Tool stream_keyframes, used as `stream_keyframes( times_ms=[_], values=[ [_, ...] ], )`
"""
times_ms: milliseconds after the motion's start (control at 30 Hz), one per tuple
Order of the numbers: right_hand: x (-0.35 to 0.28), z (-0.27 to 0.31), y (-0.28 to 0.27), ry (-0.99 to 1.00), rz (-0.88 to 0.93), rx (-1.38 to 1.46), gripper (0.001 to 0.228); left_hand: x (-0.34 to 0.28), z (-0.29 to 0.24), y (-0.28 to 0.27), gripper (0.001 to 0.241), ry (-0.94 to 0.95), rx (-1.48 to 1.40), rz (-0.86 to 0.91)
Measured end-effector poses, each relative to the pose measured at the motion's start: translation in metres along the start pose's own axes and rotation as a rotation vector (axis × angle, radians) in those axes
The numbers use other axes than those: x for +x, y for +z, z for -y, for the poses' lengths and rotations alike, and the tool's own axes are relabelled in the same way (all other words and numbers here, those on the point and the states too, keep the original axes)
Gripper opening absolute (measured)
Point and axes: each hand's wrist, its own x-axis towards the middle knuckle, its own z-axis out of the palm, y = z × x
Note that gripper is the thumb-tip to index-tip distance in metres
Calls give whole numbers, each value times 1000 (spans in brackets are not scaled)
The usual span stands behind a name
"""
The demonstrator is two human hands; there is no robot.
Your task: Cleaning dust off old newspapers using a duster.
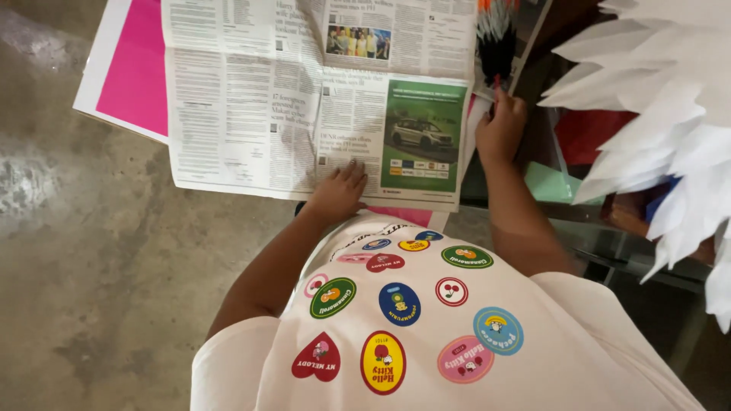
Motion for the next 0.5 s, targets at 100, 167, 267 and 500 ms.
stream_keyframes(
  times_ms=[100, 167, 267, 500],
  values=[
    [-22, 0, 10, -34, -18, 4, 33, -5, 0, 5, 71, 67, 61, -138],
    [-45, -18, 26, 72, 87, 32, 28, -7, -4, 2, 77, 50, 34, -110],
    [-69, -26, 27, 224, 246, 106, 24, -16, -3, 10, 83, 11, 8, -78],
    [-69, -57, 53, 531, 391, 422, 19, -32, -15, 8, 55, 28, 176, -238]
  ],
)
